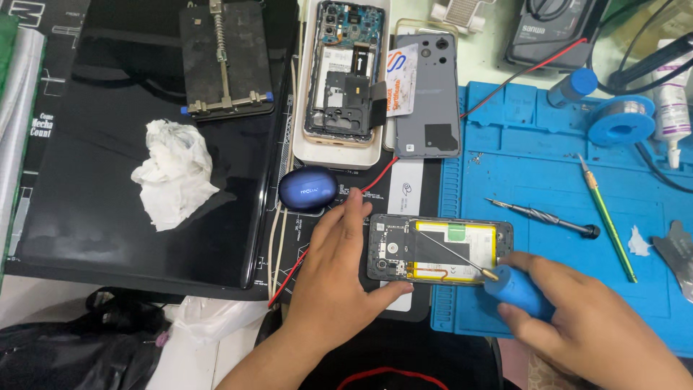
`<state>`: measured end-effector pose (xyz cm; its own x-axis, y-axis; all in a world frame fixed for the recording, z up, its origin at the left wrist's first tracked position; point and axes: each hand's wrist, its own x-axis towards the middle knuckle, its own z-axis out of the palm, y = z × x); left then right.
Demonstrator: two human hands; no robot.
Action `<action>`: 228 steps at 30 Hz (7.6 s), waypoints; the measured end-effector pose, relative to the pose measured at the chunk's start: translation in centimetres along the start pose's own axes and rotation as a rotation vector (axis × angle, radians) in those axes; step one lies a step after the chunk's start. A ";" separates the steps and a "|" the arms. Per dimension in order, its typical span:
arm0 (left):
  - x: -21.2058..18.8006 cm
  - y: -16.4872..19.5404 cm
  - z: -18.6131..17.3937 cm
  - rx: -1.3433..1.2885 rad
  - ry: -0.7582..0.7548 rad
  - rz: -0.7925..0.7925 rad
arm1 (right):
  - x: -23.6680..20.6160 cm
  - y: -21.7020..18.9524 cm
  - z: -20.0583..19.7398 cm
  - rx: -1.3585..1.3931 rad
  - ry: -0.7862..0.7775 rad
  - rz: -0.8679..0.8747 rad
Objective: The person reassembles a disassembled smartphone by aligning the back cover, inserting a SIM card, and using a screwdriver to secure internal components. The person repeatedly opens and closes the device to check fit and alignment before final assembly.
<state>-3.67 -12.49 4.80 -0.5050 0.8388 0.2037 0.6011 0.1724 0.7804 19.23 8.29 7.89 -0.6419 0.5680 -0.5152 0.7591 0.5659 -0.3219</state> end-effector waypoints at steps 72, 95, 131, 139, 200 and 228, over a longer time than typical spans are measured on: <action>1.0 -2.0 -0.6 -0.079 0.006 -0.054 | 3.9 -4.3 -0.3 -0.501 0.172 -0.214; 1.0 -2.5 -0.8 -0.088 -0.007 -0.053 | 4.1 -4.9 0.2 -0.499 0.198 -0.277; 0.8 -2.9 -1.0 -0.084 0.025 -0.021 | 4.5 -4.9 0.2 -0.450 0.253 -0.407; 0.9 -2.9 -1.2 -0.089 0.017 -0.031 | 4.7 -4.9 0.2 -0.456 0.217 -0.347; 0.6 -2.6 -1.6 -0.075 -0.011 0.012 | 4.4 -1.4 -1.4 -0.039 0.009 -0.301; 0.2 -2.2 -0.7 0.027 -0.004 0.092 | 0.2 3.9 3.5 -0.213 0.220 -0.208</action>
<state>-5.53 -13.10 3.57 -0.4444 0.8538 0.2713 0.6614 0.1084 0.7421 22.41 8.55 3.73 -0.8059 0.5293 -0.2653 0.5848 0.7815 -0.2173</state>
